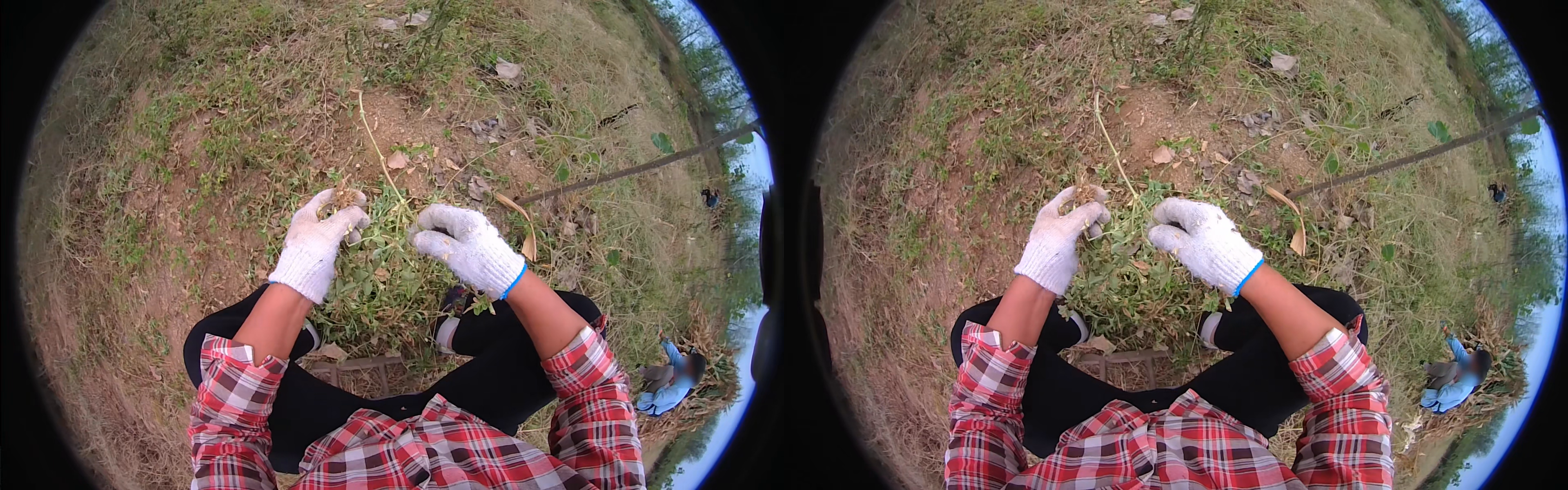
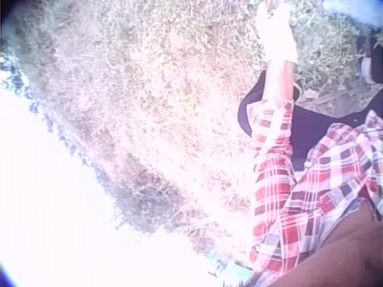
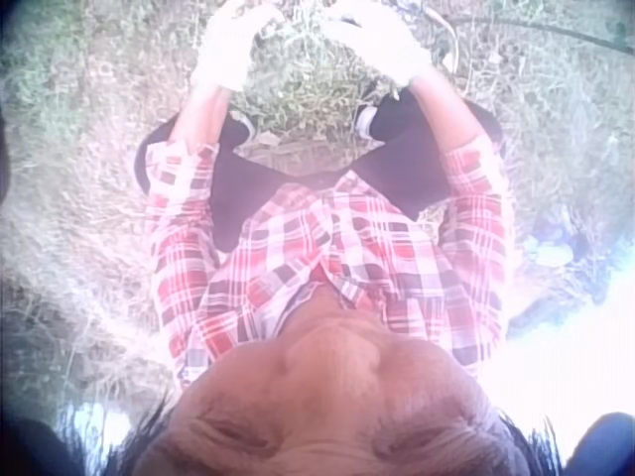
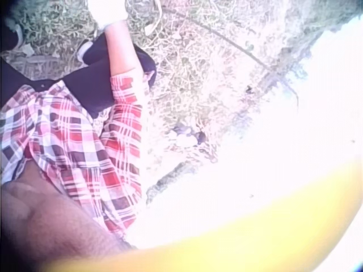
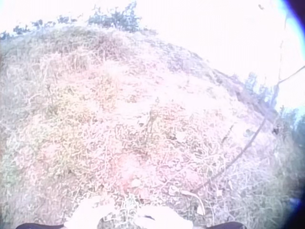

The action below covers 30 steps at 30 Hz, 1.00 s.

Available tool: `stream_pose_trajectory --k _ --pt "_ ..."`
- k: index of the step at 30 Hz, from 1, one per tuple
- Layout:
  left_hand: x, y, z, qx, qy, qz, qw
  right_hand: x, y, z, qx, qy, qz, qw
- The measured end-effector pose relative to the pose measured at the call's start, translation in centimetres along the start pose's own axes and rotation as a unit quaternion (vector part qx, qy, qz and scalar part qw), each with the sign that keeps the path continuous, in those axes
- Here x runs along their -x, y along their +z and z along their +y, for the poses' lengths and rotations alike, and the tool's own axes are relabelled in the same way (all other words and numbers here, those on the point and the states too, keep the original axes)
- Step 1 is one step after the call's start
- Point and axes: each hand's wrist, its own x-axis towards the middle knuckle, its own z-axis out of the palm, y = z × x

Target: The person sits on the ground and uses gloved hands to pick up small green plants, separate leaves from stems, and place the separated parts into a pile on their lap.

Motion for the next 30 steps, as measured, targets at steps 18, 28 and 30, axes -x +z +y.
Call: stream_pose_trajectory --k 18,28,30 --pt "1.1 0.4 -0.1 -0.085 -0.018 -0.128 0.988 0.4 1.4 0.2 -0.061 -0.030 -0.031 0.997" --pt "1.8 1.1 0.4 -0.160 -0.022 -0.160 0.974 0.0 2.1 1.1 0.067 -0.206 0.119 0.969" --pt "1.9 0.9 0.2 -0.167 -0.027 -0.158 0.973 0.0 1.9 1.0 0.075 -0.177 0.085 0.978"
